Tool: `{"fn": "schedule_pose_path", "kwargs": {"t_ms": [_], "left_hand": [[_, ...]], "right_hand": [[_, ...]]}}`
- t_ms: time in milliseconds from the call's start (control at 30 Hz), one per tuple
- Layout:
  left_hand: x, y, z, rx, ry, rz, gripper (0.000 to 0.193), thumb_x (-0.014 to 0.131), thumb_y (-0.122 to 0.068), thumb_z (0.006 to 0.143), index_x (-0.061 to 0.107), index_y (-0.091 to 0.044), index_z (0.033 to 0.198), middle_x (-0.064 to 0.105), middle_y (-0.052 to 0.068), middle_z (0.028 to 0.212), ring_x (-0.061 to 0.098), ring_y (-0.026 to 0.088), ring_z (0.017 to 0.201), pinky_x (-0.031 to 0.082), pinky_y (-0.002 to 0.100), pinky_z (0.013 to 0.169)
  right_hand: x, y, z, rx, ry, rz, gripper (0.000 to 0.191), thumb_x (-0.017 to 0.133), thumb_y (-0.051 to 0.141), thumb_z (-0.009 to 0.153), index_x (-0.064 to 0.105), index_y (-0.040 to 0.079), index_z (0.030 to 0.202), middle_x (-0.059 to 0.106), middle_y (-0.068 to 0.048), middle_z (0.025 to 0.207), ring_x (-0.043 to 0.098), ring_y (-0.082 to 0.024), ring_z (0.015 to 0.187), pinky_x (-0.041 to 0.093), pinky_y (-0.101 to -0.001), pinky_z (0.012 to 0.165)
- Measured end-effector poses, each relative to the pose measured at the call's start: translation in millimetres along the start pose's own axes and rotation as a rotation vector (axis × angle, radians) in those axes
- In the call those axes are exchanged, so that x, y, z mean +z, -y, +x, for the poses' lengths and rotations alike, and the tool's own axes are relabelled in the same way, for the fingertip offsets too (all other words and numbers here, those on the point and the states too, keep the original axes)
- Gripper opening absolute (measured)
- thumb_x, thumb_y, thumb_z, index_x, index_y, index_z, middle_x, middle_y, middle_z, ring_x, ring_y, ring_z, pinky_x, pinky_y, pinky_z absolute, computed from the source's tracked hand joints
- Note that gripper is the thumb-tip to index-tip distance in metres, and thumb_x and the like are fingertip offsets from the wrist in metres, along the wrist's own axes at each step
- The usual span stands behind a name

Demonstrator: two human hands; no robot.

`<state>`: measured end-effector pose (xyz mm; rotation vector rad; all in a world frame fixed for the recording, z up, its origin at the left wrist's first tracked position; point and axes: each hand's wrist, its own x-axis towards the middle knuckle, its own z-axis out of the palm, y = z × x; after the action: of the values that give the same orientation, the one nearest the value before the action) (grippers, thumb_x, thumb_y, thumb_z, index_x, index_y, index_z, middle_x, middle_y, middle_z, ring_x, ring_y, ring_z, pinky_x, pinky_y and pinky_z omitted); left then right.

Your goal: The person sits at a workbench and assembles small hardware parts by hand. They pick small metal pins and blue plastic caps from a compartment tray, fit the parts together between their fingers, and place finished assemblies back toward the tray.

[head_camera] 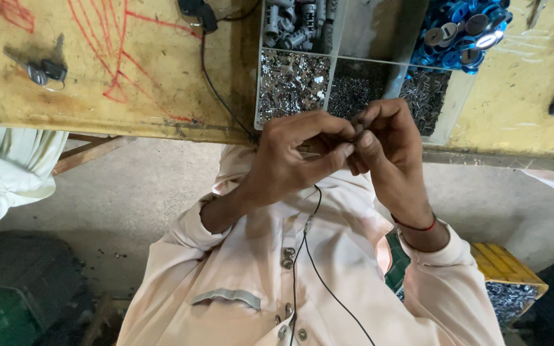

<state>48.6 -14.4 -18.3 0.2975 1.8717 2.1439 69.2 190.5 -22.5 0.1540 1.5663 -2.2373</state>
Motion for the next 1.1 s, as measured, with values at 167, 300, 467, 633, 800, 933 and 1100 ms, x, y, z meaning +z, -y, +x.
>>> {"fn": "schedule_pose_path", "kwargs": {"t_ms": [167, 300, 467, 633, 800, 933, 1100], "left_hand": [[3.1, 6.2, 1.2, -0.094, 0.009, -0.119, 0.016, 0.071, -0.009, 0.101, 0.069, 0.003, 0.112, 0.075, 0.007, 0.099, 0.078, 0.013, 0.086, 0.068, 0.025, 0.077], [-0.5, 8.1, 0.3, 0.007, -0.005, 0.074, 0.015, 0.070, -0.012, 0.103, 0.069, 0.000, 0.112, 0.070, 0.005, 0.099, 0.069, 0.009, 0.080, 0.059, 0.024, 0.071], [-6.0, 8.0, 5.1, 0.036, 0.008, 0.163, 0.013, 0.070, -0.013, 0.103, 0.069, -0.003, 0.110, 0.068, 0.003, 0.095, 0.062, 0.007, 0.075, 0.052, 0.025, 0.068], [-7.0, 6.8, 6.3, 0.021, 0.033, 0.189, 0.012, 0.072, -0.011, 0.098, 0.069, -0.004, 0.107, 0.068, 0.002, 0.093, 0.064, 0.007, 0.074, 0.054, 0.024, 0.067], [-2.7, 10.4, 9.3, 0.044, 0.073, 0.177, 0.009, 0.071, -0.010, 0.099, 0.069, -0.004, 0.106, 0.070, 0.002, 0.095, 0.068, 0.007, 0.077, 0.058, 0.024, 0.070], [0.0, 10.8, 9.7, 0.048, 0.074, 0.130, 0.010, 0.070, -0.010, 0.101, 0.068, -0.004, 0.108, 0.070, 0.002, 0.097, 0.070, 0.008, 0.081, 0.059, 0.024, 0.073], [13.5, 13.1, 11.8, 0.073, 0.088, 0.199, 0.012, 0.070, -0.014, 0.104, 0.067, -0.005, 0.110, 0.068, 0.001, 0.096, 0.070, 0.008, 0.081, 0.059, 0.025, 0.076]], "right_hand": [[3.1, 3.0, 1.0, 0.020, 0.027, 0.033, 0.018, 0.058, 0.015, 0.115, 0.046, 0.003, 0.122, 0.056, -0.005, 0.102, 0.051, -0.006, 0.071, 0.045, -0.0203, 0.061], [10.9, 31.3, 6.0, -0.064, -0.029, -0.388, 0.013, 0.059, 0.014, 0.114, 0.052, 0.004, 0.119, 0.061, -0.004, 0.099, 0.061, -0.008, 0.077, 0.051, -0.0234, 0.066], [-2.3, 77.8, 12.6, -0.256, -0.047, -1.683, 0.009, 0.072, 0.014, 0.097, 0.070, 0.005, 0.096, 0.067, -0.011, 0.086, 0.065, -0.031, 0.068, 0.048, -0.0404, 0.057], [-15.4, 73.1, 15.9, -0.185, -0.060, -1.736, 0.010, 0.071, 0.016, 0.103, 0.065, 0.009, 0.101, 0.065, -0.008, 0.090, 0.065, -0.033, 0.074, 0.047, -0.0425, 0.062], [-30.5, 60.8, 11.4, -0.218, -0.174, -1.562, 0.009, 0.071, -0.002, 0.096, 0.064, 0.002, 0.099, 0.065, -0.013, 0.091, 0.067, -0.031, 0.077, 0.052, -0.0388, 0.066], [-36.9, 58.0, 7.9, -0.175, -0.210, -1.159, 0.014, 0.071, -0.010, 0.098, 0.064, -0.002, 0.107, 0.069, -0.012, 0.100, 0.073, -0.021, 0.089, 0.057, -0.0308, 0.077], [-32.5, 57.9, 4.2, -0.110, -0.326, -0.877, 0.015, 0.074, -0.007, 0.094, 0.064, 0.000, 0.102, 0.067, -0.009, 0.098, 0.068, -0.015, 0.083, 0.055, -0.0261, 0.072]]}}
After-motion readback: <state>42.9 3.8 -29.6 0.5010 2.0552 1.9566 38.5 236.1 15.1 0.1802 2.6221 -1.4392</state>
